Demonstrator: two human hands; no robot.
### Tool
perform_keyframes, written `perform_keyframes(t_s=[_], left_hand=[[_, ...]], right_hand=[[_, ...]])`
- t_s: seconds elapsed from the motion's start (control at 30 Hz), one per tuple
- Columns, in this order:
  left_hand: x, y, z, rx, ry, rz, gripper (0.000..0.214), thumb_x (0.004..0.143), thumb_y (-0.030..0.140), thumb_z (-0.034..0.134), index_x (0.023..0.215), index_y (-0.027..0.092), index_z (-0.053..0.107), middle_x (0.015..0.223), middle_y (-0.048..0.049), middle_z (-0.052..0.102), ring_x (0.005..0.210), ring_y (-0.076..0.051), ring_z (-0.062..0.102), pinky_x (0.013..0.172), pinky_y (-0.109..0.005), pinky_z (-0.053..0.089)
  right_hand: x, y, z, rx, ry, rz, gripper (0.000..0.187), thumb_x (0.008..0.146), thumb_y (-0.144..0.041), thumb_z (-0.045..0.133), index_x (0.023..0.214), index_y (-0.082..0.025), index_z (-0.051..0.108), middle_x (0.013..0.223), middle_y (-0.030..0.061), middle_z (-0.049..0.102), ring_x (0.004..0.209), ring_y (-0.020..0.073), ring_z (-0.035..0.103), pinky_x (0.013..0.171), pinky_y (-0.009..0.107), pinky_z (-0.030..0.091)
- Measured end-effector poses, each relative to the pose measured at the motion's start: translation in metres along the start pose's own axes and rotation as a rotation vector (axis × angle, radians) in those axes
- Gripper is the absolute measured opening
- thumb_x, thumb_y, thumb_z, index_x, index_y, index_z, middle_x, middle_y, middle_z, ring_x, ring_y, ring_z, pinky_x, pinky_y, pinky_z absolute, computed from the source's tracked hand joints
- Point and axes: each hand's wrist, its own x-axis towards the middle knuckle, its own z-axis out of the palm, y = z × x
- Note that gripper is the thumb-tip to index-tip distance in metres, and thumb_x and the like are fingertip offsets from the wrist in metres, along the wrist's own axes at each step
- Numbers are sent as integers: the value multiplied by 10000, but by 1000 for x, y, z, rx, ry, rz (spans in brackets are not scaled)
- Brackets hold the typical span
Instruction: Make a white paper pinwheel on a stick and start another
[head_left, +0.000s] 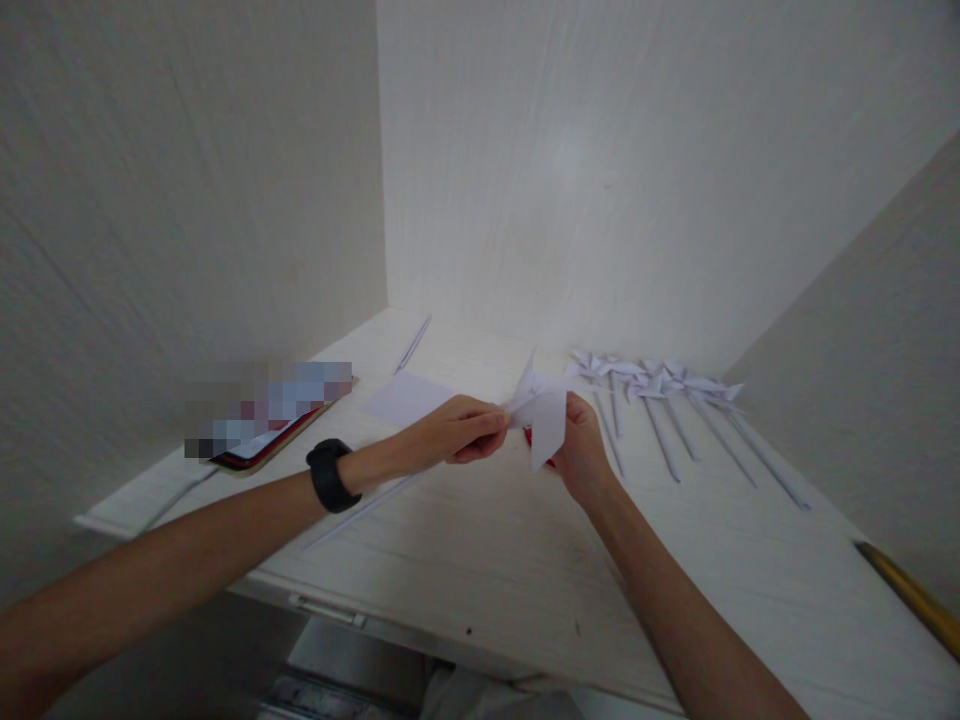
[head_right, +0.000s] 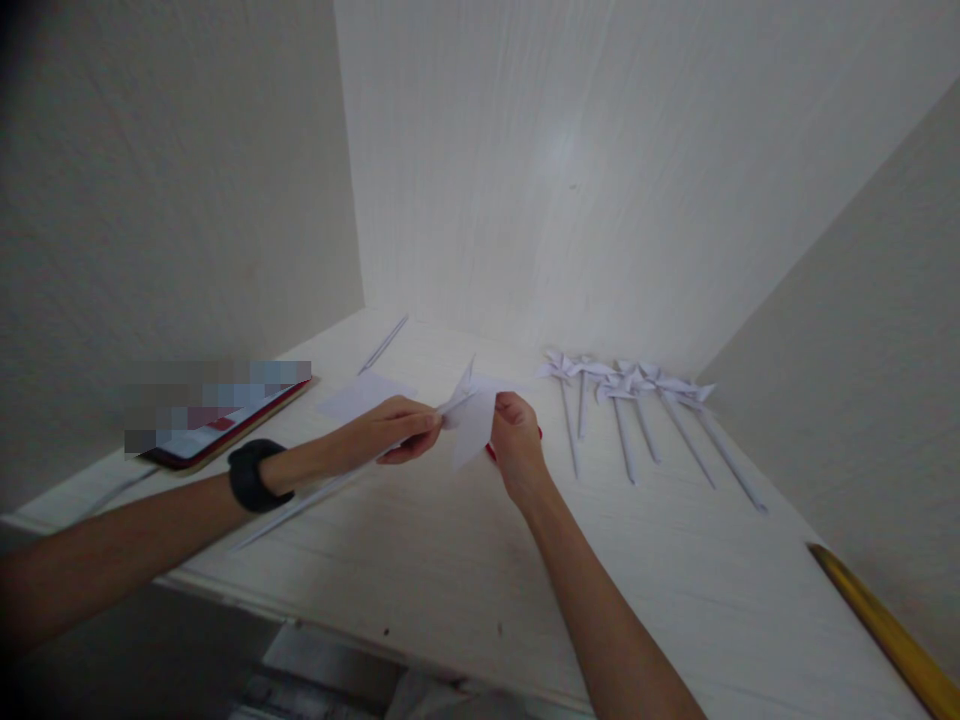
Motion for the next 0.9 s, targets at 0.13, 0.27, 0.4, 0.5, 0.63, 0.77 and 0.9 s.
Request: perform_keyframes(t_s=[0.13,0.27,0.4,0.5,0.63,0.77,0.9], left_hand=[[4,-5,-2,-14,15,8,398,877,444,393,615,147,433,446,68,360,363,-32,289,361,-175,186],[7,-12,-3,-25,61,43,366,863,473,418,668,163,404,494,68,392,378,-32,314,349,-156,200],[9,-19,-3,-35,67,70,328,869,471,414,759,164,439,492,75,406,369,-32,304,343,-143,207],[11,-24,-3,-2,48,75,347,888,468,372,787,153,478,473,73,411,356,-32,312,343,-143,214],[12,-27,-4,24,49,57,368,903,451,336,766,147,491,457,71,407,347,-32,312,343,-146,220],[11,-26,-4,32,56,25,376,905,436,330,738,140,491,445,71,404,334,-27,306,337,-145,210],[12,-28,-4,-7,62,9,385,910,428,328,736,127,493,437,72,396,331,-20,294,333,-137,204]], right_hand=[[1,-2,0,72,-46,-73,107,633,-271,634,724,-220,608,637,-31,627,530,101,544,521,226,431],[5,1,-3,75,-54,-102,98,672,-272,608,745,-207,611,688,-18,628,584,106,545,571,235,436],[10,6,-9,53,14,-121,67,702,-264,564,702,-197,570,645,-30,572,592,97,497,578,225,400],[13,9,-13,36,49,-142,93,702,-279,578,672,-197,544,597,-49,502,554,85,428,554,218,355],[13,9,-14,-3,66,-162,175,704,-329,619,641,-196,525,565,-57,437,537,84,373,527,219,319],[9,3,-10,-117,114,-176,274,711,-415,629,609,-188,513,555,-57,419,532,82,358,519,221,309],[7,-1,-8,-146,133,-183,293,705,-444,634,639,-190,504,568,-60,404,541,84,354,521,221,310]])
